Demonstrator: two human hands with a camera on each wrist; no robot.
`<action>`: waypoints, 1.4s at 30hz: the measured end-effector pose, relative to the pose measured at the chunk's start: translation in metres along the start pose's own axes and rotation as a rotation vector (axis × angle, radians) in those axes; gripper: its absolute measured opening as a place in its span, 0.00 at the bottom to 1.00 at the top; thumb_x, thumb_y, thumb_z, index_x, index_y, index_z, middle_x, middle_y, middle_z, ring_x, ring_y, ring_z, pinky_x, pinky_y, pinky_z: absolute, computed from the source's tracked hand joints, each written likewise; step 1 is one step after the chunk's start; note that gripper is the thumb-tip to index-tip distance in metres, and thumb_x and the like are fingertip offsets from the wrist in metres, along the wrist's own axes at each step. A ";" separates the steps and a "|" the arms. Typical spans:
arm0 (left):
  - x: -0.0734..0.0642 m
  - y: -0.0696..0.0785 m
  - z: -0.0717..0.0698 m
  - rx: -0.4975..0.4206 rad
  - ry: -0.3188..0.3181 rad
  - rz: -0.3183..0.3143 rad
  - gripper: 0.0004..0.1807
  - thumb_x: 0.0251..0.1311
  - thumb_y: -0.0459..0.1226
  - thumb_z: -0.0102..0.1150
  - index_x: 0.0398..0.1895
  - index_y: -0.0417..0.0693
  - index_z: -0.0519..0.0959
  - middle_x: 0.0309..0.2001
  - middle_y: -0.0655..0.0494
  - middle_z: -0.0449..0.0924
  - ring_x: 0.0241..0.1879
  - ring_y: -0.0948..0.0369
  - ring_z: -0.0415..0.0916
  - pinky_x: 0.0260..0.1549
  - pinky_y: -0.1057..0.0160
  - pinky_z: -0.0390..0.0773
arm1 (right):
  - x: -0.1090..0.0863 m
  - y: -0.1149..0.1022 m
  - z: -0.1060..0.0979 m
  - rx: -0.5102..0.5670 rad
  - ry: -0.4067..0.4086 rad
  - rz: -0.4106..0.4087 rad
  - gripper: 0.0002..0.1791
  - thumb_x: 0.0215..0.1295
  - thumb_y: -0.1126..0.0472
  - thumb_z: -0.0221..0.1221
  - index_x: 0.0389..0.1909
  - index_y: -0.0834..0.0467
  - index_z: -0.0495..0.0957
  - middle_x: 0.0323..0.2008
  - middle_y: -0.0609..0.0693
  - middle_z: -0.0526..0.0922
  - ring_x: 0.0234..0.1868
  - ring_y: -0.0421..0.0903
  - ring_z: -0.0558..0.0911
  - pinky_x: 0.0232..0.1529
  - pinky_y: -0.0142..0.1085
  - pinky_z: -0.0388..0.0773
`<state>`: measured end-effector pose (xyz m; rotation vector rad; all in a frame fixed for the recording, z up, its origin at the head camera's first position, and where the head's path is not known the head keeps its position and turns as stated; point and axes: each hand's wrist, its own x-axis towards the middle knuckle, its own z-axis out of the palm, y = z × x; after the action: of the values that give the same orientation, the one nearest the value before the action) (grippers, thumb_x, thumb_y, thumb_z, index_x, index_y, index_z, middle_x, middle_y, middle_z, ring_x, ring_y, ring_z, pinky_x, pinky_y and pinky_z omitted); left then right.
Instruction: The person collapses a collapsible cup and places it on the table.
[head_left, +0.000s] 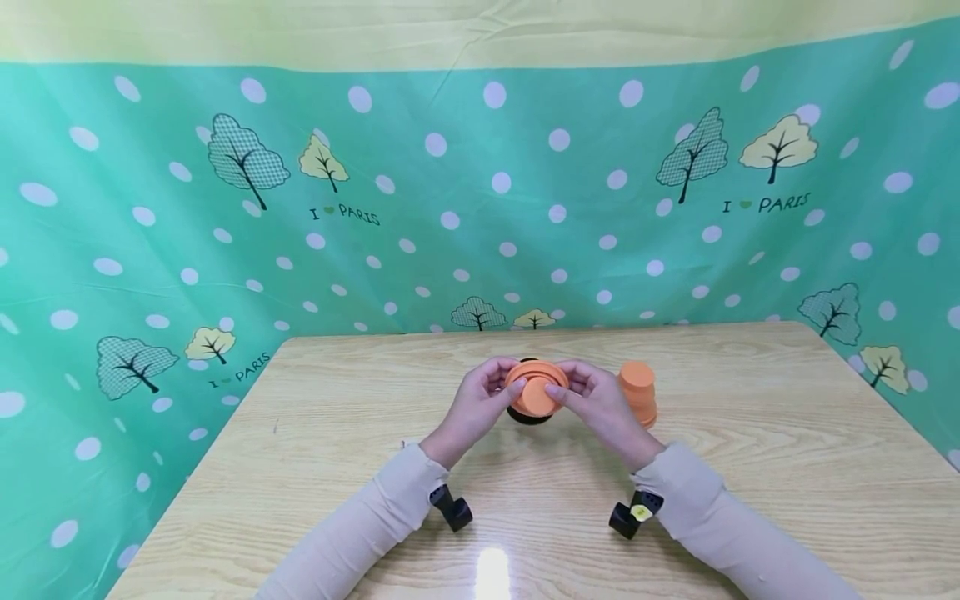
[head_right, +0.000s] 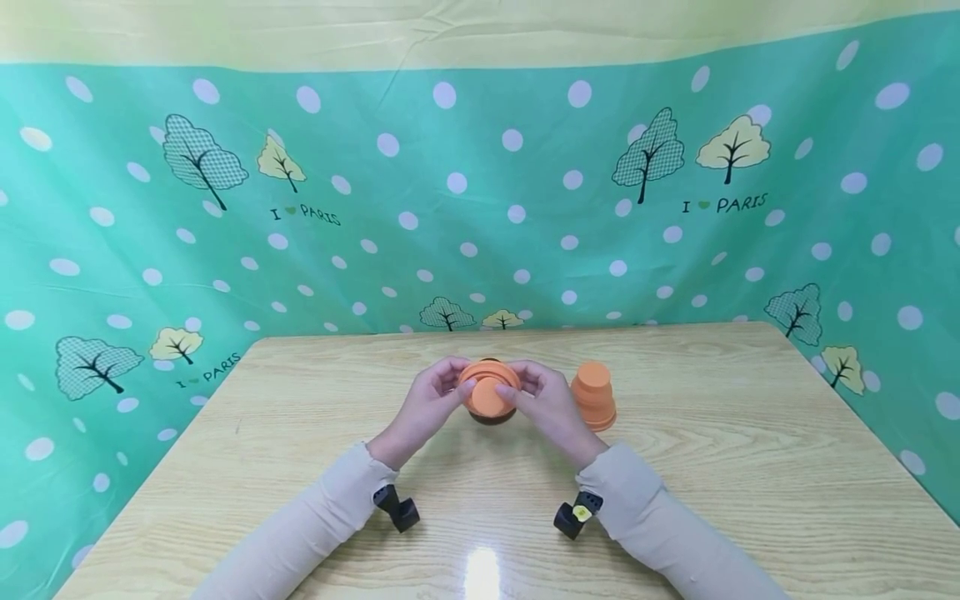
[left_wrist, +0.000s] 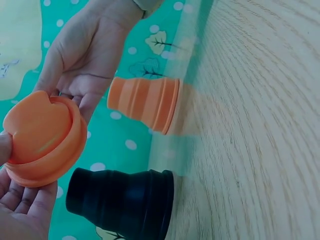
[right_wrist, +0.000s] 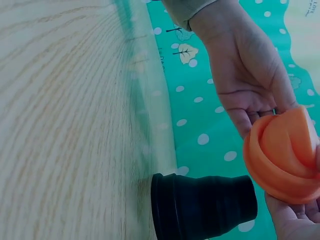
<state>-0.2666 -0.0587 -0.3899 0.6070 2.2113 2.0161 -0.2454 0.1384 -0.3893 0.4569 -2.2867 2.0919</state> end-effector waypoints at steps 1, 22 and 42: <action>0.000 0.000 -0.001 0.010 0.003 -0.008 0.15 0.64 0.32 0.56 0.52 0.34 0.74 0.42 0.46 0.80 0.37 0.66 0.75 0.39 0.70 0.78 | 0.000 0.000 0.000 -0.007 -0.002 0.006 0.20 0.61 0.60 0.63 0.50 0.67 0.75 0.45 0.59 0.81 0.41 0.41 0.82 0.40 0.32 0.81; -0.004 0.006 -0.006 0.088 -0.085 0.013 0.20 0.59 0.32 0.61 0.55 0.37 0.77 0.50 0.43 0.80 0.45 0.57 0.80 0.41 0.67 0.79 | 0.004 -0.006 0.007 -0.175 -0.156 -0.022 0.20 0.59 0.60 0.64 0.50 0.64 0.77 0.47 0.58 0.81 0.42 0.45 0.83 0.40 0.33 0.81; -0.003 0.003 -0.016 -0.059 -0.063 -0.016 0.23 0.65 0.39 0.55 0.62 0.40 0.70 0.57 0.45 0.75 0.53 0.57 0.75 0.52 0.63 0.75 | 0.006 -0.008 0.010 -0.033 0.028 -0.018 0.21 0.59 0.61 0.64 0.51 0.67 0.75 0.46 0.58 0.81 0.44 0.39 0.81 0.43 0.30 0.79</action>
<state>-0.2686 -0.0743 -0.3859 0.6353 2.1067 2.0185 -0.2478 0.1265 -0.3810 0.4422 -2.2894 2.0362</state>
